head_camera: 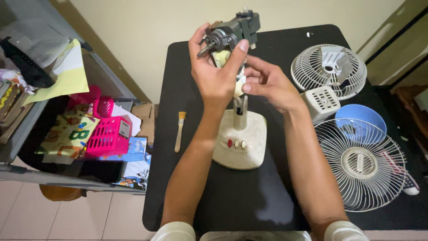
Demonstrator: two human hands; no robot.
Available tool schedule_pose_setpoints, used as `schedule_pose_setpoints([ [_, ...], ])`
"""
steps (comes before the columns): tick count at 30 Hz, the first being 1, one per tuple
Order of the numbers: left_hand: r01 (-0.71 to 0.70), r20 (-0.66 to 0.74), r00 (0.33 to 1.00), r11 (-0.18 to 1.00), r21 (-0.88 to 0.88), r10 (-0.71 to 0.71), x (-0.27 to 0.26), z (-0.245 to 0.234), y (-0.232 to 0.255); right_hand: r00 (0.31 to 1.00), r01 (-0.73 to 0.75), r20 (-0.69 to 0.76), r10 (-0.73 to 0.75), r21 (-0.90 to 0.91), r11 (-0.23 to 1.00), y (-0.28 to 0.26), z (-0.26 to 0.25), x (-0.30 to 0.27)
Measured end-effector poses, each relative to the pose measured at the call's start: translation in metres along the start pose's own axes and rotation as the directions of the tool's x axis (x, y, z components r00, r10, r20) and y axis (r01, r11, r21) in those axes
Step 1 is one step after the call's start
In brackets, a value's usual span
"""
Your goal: The person cleans the fan cage with a brush, then attaches the cage to the fan base and secures it with a screwdriver. The fan blade and other components remain on the table.
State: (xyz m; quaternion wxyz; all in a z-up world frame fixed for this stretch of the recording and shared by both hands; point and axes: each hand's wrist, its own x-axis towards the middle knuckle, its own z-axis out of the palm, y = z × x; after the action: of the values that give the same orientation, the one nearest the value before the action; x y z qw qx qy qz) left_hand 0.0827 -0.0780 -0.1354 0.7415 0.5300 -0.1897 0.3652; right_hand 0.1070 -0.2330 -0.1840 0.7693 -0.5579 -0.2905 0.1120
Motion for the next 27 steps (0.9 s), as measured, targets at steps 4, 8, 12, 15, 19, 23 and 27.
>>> schedule_pose_setpoints([
  [4, 0.032, -0.022, 0.999, 0.992, 0.118, -0.03, -0.003, 0.0, 0.005, 1.0, -0.022, -0.016, 0.02, -0.089, 0.996, 0.002, 0.0, 0.002],
  [8, 0.034, -0.007, 0.999, 0.99, 0.139, -0.034, -0.009, 0.006, 0.009, 0.998, -0.069, -0.008, 0.069, -0.157, 0.985, 0.0, -0.003, -0.002],
  [12, -0.002, 0.002, 1.0, 0.991, 0.135, 0.001, -0.016, 0.008, 0.013, 0.998, -0.048, 0.023, 0.055, -0.219, 0.975, 0.001, -0.008, -0.002],
  [15, -0.031, 0.014, 0.999, 0.991, 0.132, 0.029, -0.021, 0.009, 0.017, 0.998, -0.042, 0.038, 0.052, -0.232, 0.972, 0.006, -0.012, -0.005],
  [19, -0.038, 0.01, 0.999, 0.979, 0.199, 0.036, -0.024, 0.012, 0.021, 0.994, -0.076, 0.059, 0.088, -0.183, 0.98, 0.011, -0.021, -0.007],
  [23, -0.086, 0.04, 0.996, 0.957, 0.277, 0.078, -0.025, 0.015, 0.024, 0.995, -0.047, 0.079, 0.068, -0.239, 0.97, 0.012, -0.028, -0.013],
  [27, -0.175, 0.035, 0.984, 0.893, 0.416, 0.176, -0.031, 0.018, 0.024, 0.994, -0.002, 0.103, 0.028, -0.242, 0.97, 0.016, -0.027, -0.014],
])
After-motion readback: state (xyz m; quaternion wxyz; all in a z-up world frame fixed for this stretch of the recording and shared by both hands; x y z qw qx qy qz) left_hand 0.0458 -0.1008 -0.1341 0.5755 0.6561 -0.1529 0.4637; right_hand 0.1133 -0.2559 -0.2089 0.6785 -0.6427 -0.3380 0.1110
